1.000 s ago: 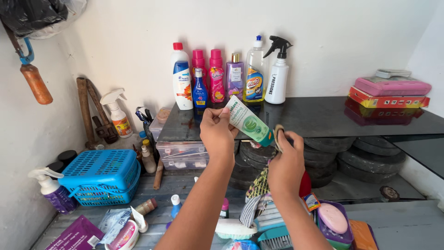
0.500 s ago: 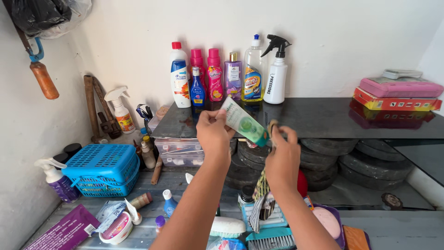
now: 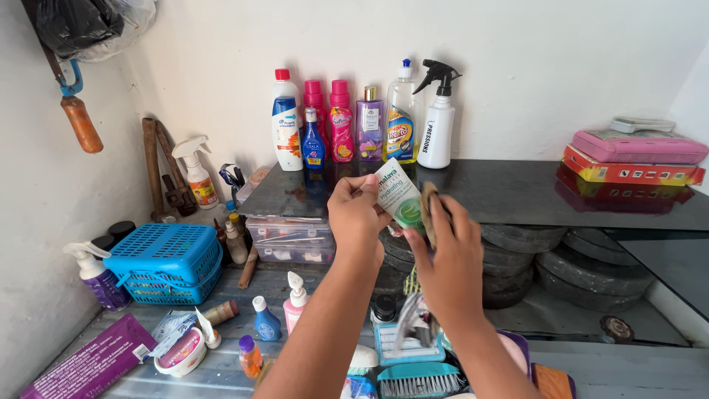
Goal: The person wipes a green and white cosmetic tube with a patterned cloth, rotating it to clean all sides. The person then places the tube on a shelf among other bottles and wipes the shelf surface with the same cloth.
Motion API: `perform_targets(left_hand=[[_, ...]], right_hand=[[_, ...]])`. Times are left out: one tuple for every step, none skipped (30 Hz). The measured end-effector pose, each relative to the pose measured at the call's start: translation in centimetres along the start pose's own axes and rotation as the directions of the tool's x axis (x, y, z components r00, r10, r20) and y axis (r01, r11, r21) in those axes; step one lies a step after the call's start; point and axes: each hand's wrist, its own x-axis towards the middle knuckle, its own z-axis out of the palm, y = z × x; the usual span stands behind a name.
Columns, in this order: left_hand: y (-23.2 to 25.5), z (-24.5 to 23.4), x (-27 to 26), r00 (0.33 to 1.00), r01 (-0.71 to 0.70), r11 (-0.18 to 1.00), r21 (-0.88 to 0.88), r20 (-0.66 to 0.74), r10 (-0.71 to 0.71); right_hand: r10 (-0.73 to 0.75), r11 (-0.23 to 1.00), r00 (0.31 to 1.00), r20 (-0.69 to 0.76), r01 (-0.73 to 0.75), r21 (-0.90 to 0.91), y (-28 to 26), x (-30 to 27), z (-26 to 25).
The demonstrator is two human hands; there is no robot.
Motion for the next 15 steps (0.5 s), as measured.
perform_targets(left_hand=[[-0.4,0.0,-0.2,1.000,0.016,1.000,-0.010,-0.011,-0.016],[-0.8,0.0,-0.5,0.999,0.028,0.999,-0.022,-0.016,-0.028],[-1.3,0.1,-0.8,0.999,0.039,0.999,-0.034,-0.020,-0.040],[-1.9,0.1,-1.3,0.998,0.063,0.996,-0.065,-0.026,-0.064],[-2.5,0.0,-1.8,0.996,0.085,0.992,-0.097,-0.030,-0.089],[-3.0,0.1,-2.2,0.993,0.108,0.986,-0.129,-0.030,-0.112],[-3.4,0.1,-2.8,0.991,0.129,0.983,-0.133,-0.025,-0.133],[-3.7,0.3,-3.2,0.988,0.149,0.979,-0.139,-0.017,-0.152],[-3.8,0.7,-3.6,0.985,0.169,0.975,-0.144,-0.009,-0.172],[-3.6,0.9,-3.8,0.985,0.163,0.985,-0.056,0.057,-0.160],[-3.4,1.1,-4.0,0.981,0.150,0.988,0.031,0.124,-0.153],[-3.0,1.2,-4.3,0.970,0.132,0.984,0.120,0.187,-0.153],[-2.5,1.3,-4.2,0.946,0.131,0.970,0.205,0.265,-0.184],[-1.8,1.5,-4.0,0.914,0.127,0.950,0.285,0.337,-0.223],[-1.1,1.6,-3.7,0.875,0.115,0.925,0.363,0.403,-0.267]], right_hand=[[0.021,0.995,1.000,-0.021,-0.019,0.100,0.4,-1.0,0.0],[0.042,0.980,0.998,-0.046,-0.032,0.198,0.8,-1.5,0.1],[0.122,0.964,0.990,-0.063,-0.103,0.247,1.1,-2.0,0.2],[0.208,0.939,0.975,-0.071,-0.179,0.294,1.4,-2.8,0.1],[0.293,0.906,0.953,-0.074,-0.252,0.341,1.6,-3.5,0.0],[0.381,0.847,0.922,-0.063,-0.321,0.424,1.8,-3.9,-0.2],[0.464,0.776,0.885,-0.044,-0.382,0.502,2.1,-4.2,-0.5],[0.539,0.695,0.842,-0.019,-0.432,0.575,2.4,-4.4,-0.9],[0.611,0.643,0.791,0.000,-0.497,0.584,2.8,-4.5,-1.5],[0.679,0.581,0.733,0.023,-0.557,0.593,3.1,-4.7,-2.1],[0.741,0.515,0.670,0.047,-0.612,0.601,3.4,-4.8,-2.6],[0.751,0.461,0.658,0.055,-0.582,0.670,3.7,-5.0,-3.2],[0.759,0.404,0.647,0.063,-0.546,0.733,4.1,-5.2,-3.8],[0.767,0.347,0.637,0.073,-0.509,0.788,4.5,-5.3,-4.3],[0.764,0.403,0.644,0.029,-0.512,0.758,5.0,-5.3,-4.8]])
